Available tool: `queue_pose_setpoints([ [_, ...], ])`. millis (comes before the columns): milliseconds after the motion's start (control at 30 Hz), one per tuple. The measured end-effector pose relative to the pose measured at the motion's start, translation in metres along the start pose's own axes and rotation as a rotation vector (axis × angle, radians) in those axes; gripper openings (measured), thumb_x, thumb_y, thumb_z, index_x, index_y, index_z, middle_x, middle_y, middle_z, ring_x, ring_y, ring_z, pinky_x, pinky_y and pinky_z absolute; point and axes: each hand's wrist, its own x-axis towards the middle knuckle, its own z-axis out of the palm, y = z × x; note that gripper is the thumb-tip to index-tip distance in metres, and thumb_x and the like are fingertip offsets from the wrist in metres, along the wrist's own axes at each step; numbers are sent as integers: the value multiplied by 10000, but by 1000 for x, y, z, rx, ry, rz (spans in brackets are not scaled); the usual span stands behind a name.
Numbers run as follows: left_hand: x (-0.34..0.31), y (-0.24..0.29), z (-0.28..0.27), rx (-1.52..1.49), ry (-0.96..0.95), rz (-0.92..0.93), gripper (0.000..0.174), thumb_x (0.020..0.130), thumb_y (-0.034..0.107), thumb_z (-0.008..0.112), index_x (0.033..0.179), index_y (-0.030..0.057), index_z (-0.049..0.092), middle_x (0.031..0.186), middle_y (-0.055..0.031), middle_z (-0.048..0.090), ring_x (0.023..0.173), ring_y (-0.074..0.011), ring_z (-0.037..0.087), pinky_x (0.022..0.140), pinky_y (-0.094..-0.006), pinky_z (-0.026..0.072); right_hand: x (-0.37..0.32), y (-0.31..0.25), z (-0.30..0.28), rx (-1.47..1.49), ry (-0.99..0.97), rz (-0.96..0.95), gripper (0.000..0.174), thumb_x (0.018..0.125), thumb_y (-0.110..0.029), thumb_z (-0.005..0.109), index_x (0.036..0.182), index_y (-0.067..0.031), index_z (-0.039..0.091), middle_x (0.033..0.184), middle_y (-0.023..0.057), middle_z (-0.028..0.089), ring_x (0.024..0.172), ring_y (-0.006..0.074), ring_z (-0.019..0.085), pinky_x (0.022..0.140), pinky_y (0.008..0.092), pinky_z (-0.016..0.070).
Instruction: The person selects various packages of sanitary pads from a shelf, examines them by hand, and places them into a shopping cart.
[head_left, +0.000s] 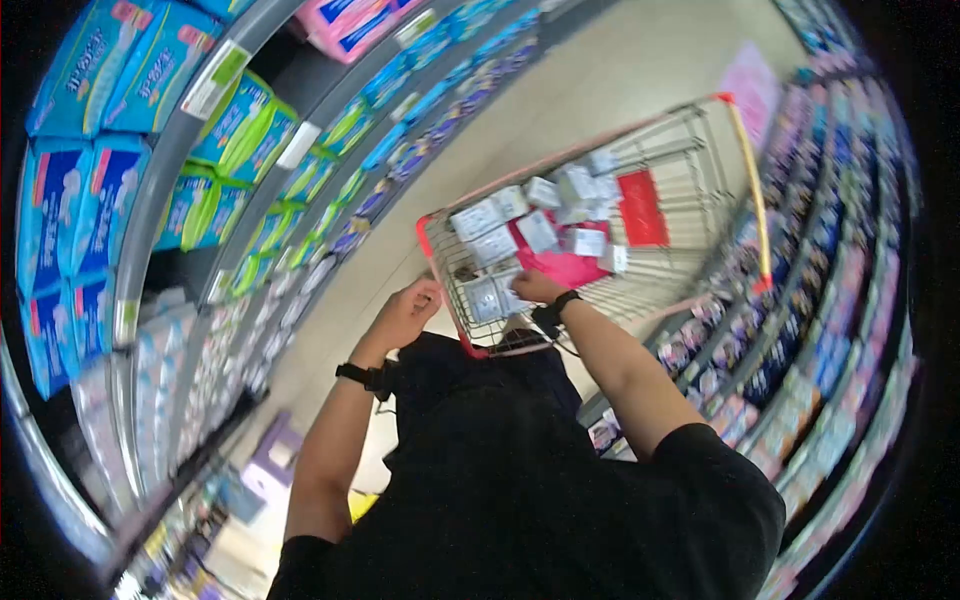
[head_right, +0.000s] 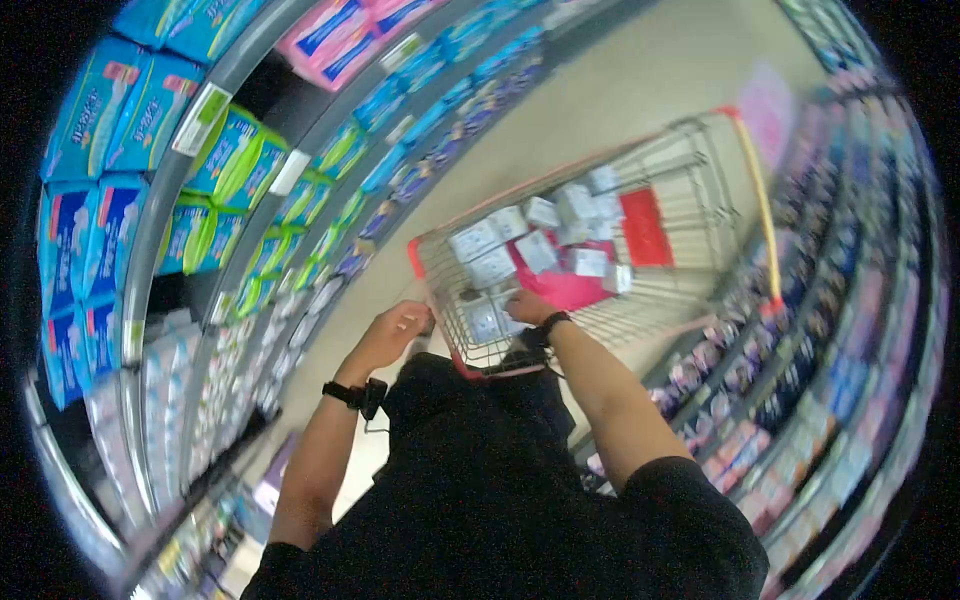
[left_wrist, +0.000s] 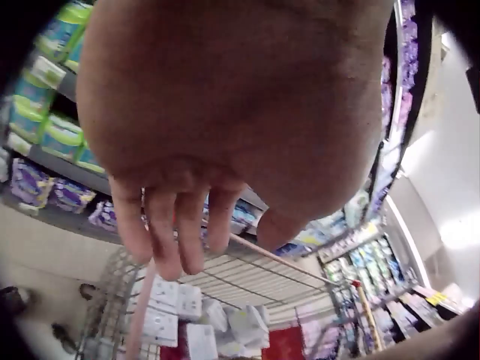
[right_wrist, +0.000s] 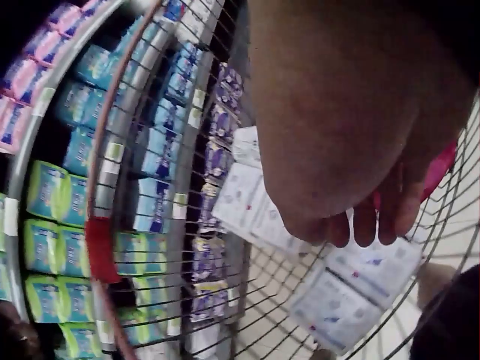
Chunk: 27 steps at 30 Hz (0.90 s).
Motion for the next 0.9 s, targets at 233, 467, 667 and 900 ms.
queue_pose_setpoints([
  [233, -57, -3, 112, -27, 127, -389, 275, 989, 173, 703, 1221, 31, 660, 1068, -125, 748, 955, -246, 729, 850, -365, 576, 81, 99, -31, -292, -278, 62, 457, 939, -398, 629, 1067, 30, 721, 871, 207, 745, 826, 333, 726, 738, 501, 539],
  [467, -85, 27, 164, 86, 101, -397, 244, 980, 165, 709, 1190, 44, 680, 1087, -127, 743, 992, -260, 725, 861, -373, 573, 101, 99, 37, -234, -177, -50, 1020, 701, -385, 910, 1503, 55, 458, 1431, 320, 559, 1334, 426, 562, 1122, 445, 476],
  [667, -102, 28, 171, 20, 267, -538, 271, 971, 176, 699, 1198, 29, 674, 1069, -156, 744, 1003, -288, 734, 903, -397, 576, 93, 57, 11, -643, -202, -27, 1230, 619, -448, 955, 1518, 105, 323, 1376, 387, 546, 1342, 434, 551, 1093, 461, 497],
  [900, -130, 26, 190, -34, 372, -451, 270, 971, 182, 694, 1196, 34, 676, 1071, -158, 749, 1009, -295, 737, 889, -404, 582, 62, 26, -57, -198, -387, 51, 1246, 744, -546, 892, 1571, 124, 244, 1530, 339, 473, 1378, 368, 536, 1110, 408, 466],
])
